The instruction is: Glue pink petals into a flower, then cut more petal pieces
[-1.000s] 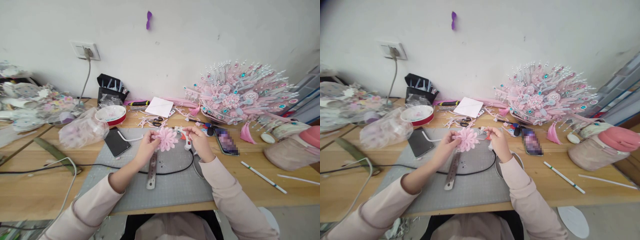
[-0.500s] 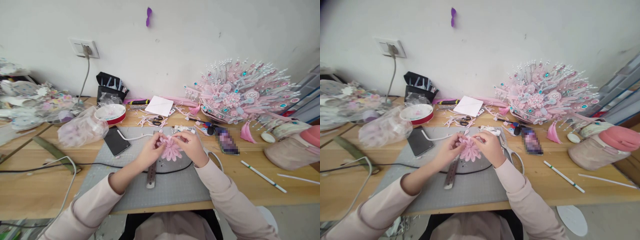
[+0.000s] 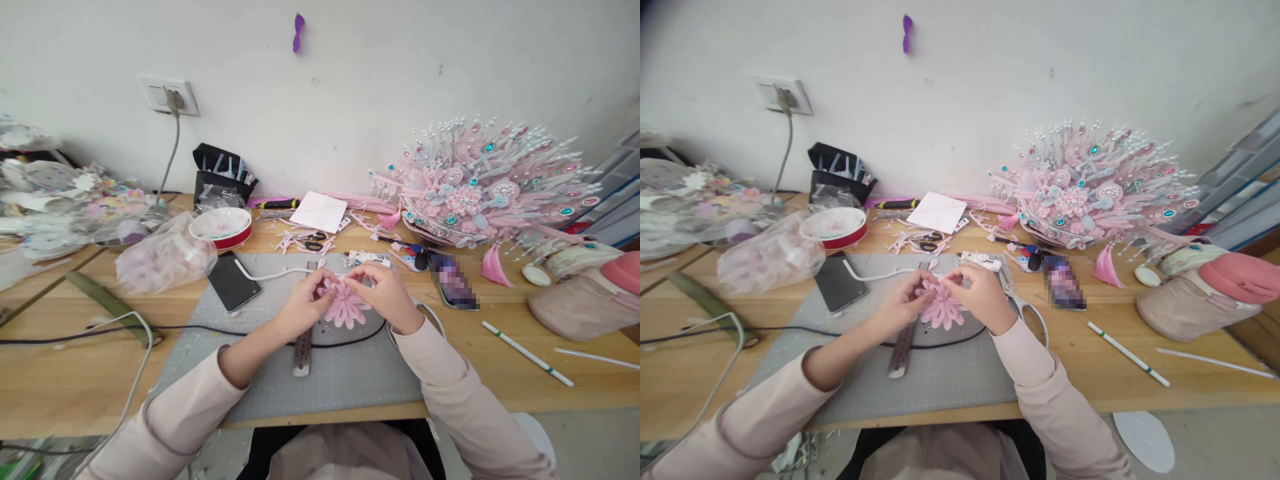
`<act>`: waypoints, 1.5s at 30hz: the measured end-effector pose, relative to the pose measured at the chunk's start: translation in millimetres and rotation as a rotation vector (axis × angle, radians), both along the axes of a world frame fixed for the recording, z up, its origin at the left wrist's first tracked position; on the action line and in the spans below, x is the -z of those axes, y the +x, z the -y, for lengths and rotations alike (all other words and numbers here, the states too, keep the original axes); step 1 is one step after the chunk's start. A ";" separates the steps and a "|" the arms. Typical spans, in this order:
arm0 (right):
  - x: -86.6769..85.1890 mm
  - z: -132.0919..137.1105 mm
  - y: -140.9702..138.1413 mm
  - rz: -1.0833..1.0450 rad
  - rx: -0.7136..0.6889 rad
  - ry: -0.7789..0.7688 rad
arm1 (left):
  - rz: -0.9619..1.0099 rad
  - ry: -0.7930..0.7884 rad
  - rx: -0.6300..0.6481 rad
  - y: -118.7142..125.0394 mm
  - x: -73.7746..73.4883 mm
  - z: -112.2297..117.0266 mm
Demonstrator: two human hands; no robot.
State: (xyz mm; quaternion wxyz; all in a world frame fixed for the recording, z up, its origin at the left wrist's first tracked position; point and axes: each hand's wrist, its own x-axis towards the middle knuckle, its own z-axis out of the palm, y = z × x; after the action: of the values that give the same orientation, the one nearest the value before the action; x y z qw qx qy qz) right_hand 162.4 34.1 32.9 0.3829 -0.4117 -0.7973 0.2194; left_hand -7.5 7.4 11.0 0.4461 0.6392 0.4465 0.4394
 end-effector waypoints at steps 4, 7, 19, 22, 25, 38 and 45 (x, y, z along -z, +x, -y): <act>-2.0 0.6 1.1 0.036 0.000 -0.010 | -0.005 -0.008 -0.028 0.0 -0.6 0.0; -0.4 0.6 0.3 0.036 0.016 -0.053 | 0.008 -0.012 -0.020 0.3 -1.4 -0.3; 12.1 1.9 -8.0 -0.151 0.110 -0.216 | 0.096 -0.068 0.002 1.2 1.8 -1.0; 12.2 2.1 -10.3 -0.160 0.139 -0.235 | 0.127 -0.077 0.013 2.0 3.7 -1.5; 12.6 3.3 -12.3 -0.155 0.158 -0.247 | 0.126 -0.070 0.012 2.4 4.4 -1.4; 12.7 3.5 -15.5 -0.126 0.185 -0.138 | 0.132 -0.048 -0.012 -0.8 1.0 -4.6; 4.7 -9.6 10.2 -0.133 0.312 0.049 | 0.089 -0.052 -0.037 -5.8 2.5 -9.1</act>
State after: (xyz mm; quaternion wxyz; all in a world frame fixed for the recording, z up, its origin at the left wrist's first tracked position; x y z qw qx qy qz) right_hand 172.6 43.7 28.2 0.4742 -0.5054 -0.7019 0.1645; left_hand -13.3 16.5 8.5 0.4737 0.5989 0.4491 0.4639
